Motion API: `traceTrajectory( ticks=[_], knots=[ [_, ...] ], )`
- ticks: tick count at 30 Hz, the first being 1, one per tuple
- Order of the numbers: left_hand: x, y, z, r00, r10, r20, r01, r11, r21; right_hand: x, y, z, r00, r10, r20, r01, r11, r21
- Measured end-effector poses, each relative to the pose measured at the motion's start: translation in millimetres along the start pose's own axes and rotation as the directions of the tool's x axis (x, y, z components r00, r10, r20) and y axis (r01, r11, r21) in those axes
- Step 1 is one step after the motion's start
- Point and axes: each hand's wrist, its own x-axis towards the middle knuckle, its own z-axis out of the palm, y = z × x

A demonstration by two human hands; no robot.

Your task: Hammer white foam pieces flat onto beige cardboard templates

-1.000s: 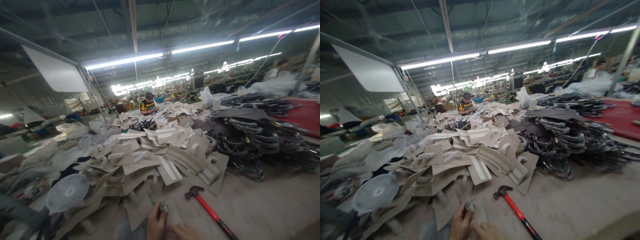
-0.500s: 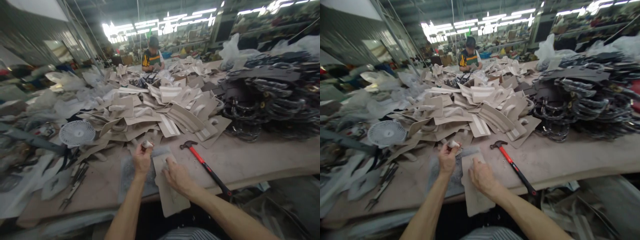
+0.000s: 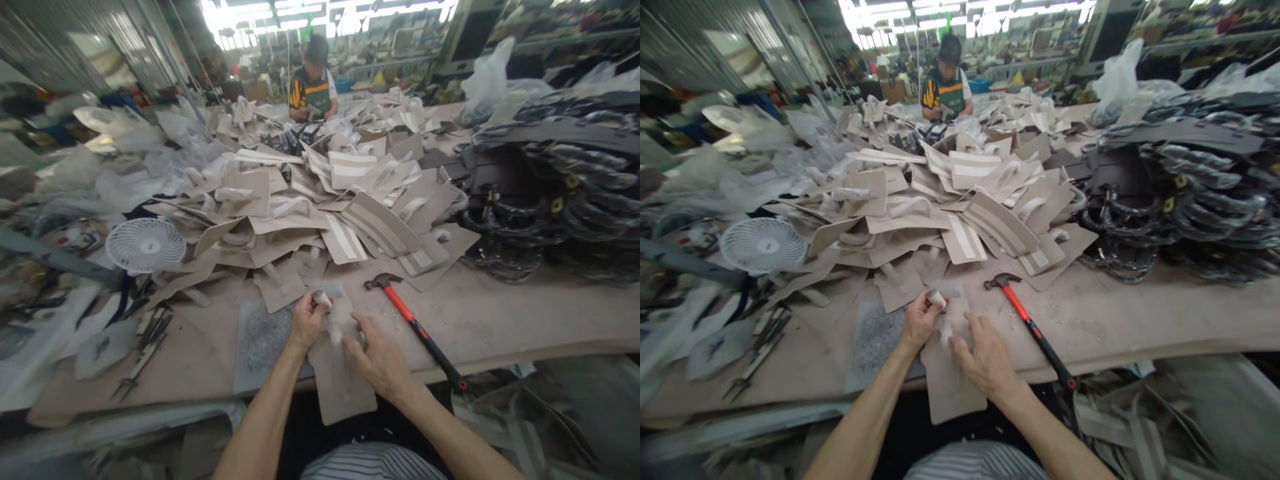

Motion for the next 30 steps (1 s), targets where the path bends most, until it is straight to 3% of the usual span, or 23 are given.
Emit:
traceTrajectory(
  ticks=[3, 5, 8, 11, 13, 15, 17, 19, 20, 22, 25, 27, 30],
  knots=[
    [0, 1, -0.4, 1.000, 0.008, 0.030, -0.008, 1.000, 0.028, -1, 39, -17, 0.982, 0.037, -0.185, -0.079, 0.971, -0.224],
    [-1, 2, -1.1, 0.999, 0.009, 0.047, -0.012, 0.998, 0.057, -3, 65, -28, 0.969, 0.088, -0.232, -0.173, 0.910, -0.378],
    [-2, 2, -2.1, 0.999, 0.008, 0.052, -0.014, 0.995, 0.100, -7, 91, -36, 0.958, 0.211, -0.193, -0.282, 0.806, -0.521],
    [-2, 2, -2.2, 0.998, 0.018, 0.063, -0.026, 0.990, 0.140, -6, 100, -40, 0.949, 0.289, -0.130, -0.313, 0.791, -0.525],
    [-2, 3, -2.0, 0.996, 0.030, 0.082, -0.043, 0.986, 0.164, 0, 99, -44, 0.920, 0.382, -0.092, -0.386, 0.834, -0.395],
    [-1, 4, -1.9, 0.994, 0.047, 0.101, -0.065, 0.981, 0.183, 9, 94, -50, 0.846, 0.528, 0.079, -0.526, 0.849, -0.049],
    [0, 6, -2.2, 0.991, 0.062, 0.122, -0.085, 0.976, 0.202, 17, 85, -57, 0.764, 0.543, 0.347, -0.640, 0.703, 0.309],
    [1, 7, -2.8, 0.985, 0.075, 0.155, -0.109, 0.968, 0.225, 22, 72, -62, 0.725, 0.476, 0.498, -0.687, 0.551, 0.473],
    [2, 7, -3.1, 0.981, 0.081, 0.175, -0.121, 0.964, 0.236, 23, 64, -64, 0.729, 0.461, 0.505, -0.683, 0.529, 0.504],
    [1, 8, -3.5, 0.973, 0.097, 0.211, -0.150, 0.956, 0.253, 22, 47, -68, 0.783, 0.454, 0.426, -0.622, 0.560, 0.547],
    [-2, 8, -2.6, 0.968, 0.131, 0.212, -0.187, 0.944, 0.271, 14, 21, -76, 0.928, 0.317, 0.196, -0.372, 0.759, 0.534],
    [-6, 8, -1.1, 0.971, 0.156, 0.183, -0.206, 0.933, 0.294, 8, 9, -81, 0.987, 0.151, 0.061, -0.163, 0.911, 0.379],
    [-10, 6, 0.9, 0.972, 0.175, 0.158, -0.219, 0.916, 0.335, 2, 2, -87, 1.000, -0.006, 0.026, 0.005, 1.000, 0.026]
  ],
)
